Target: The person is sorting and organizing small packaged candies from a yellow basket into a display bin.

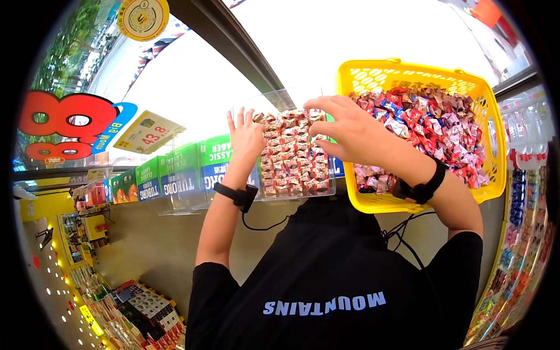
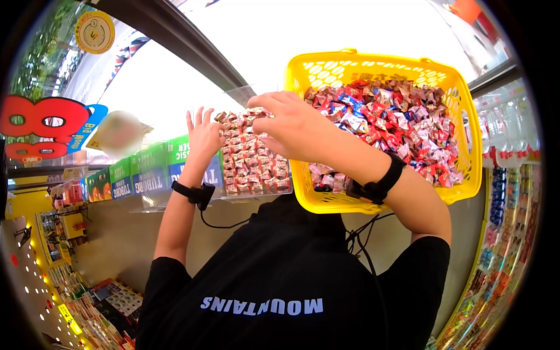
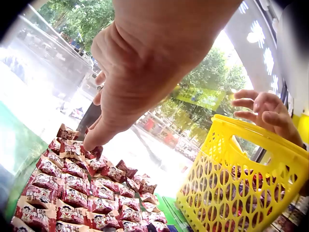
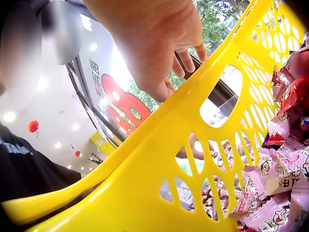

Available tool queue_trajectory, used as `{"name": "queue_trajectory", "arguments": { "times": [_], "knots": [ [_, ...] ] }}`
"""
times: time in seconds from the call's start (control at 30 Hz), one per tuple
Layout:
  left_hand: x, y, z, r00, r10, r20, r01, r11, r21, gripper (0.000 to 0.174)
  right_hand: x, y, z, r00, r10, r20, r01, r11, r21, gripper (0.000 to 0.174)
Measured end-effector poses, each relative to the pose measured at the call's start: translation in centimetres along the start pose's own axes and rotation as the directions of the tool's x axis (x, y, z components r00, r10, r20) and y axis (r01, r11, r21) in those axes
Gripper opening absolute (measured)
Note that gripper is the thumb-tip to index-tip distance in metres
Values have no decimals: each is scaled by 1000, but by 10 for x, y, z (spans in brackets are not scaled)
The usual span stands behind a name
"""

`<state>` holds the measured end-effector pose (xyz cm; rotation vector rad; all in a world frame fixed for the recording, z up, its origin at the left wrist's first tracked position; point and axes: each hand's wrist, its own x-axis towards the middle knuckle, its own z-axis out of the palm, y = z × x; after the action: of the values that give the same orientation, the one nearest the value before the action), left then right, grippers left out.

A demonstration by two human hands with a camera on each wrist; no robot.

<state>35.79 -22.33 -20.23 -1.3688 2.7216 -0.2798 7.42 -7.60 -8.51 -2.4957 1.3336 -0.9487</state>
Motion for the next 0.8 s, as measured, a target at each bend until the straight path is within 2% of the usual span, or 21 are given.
{"name": "queue_trajectory", "arguments": {
  "times": [0.03,0.13,0.17,0.3,0.4,0.43,0.53,0.57,0.7,0.8],
  "knots": [
    [0,-1,-1,999,-7,45,7,1000,3,26,0,0,0,1000,7,-5,-7,1000,9,18],
    [-5,-4,1,999,-43,18,41,997,71,40,1,2,-1,998,-17,-65,16,1000,-8,15],
    [-6,-4,-1,992,-58,107,49,995,86,53,1,2,-1,997,-13,-73,12,1000,-11,14],
    [-19,9,-31,995,-39,89,35,998,52,56,-1,8,-3,998,9,-60,-9,1000,-3,15],
    [-26,12,-29,996,-27,-88,18,995,-94,52,-2,10,-5,999,34,-30,-34,999,14,13],
    [-28,13,-30,995,-24,-94,16,996,-86,52,-1,11,-7,999,48,-25,-47,998,35,13],
    [-35,18,-21,1000,-1,-26,0,998,-64,50,2,17,-19,995,92,-29,-91,995,32,11],
    [-39,20,-20,996,5,85,2,997,-82,51,5,18,-27,993,114,-29,-114,993,22,11],
    [-47,30,-9,981,40,188,-15,991,-134,58,12,20,-65,977,205,-58,-206,978,-18,14],
    [-47,33,-22,998,57,17,-50,956,-289,57,5,27,-91,971,237,-34,-238,971,-36,15]
  ]
}}
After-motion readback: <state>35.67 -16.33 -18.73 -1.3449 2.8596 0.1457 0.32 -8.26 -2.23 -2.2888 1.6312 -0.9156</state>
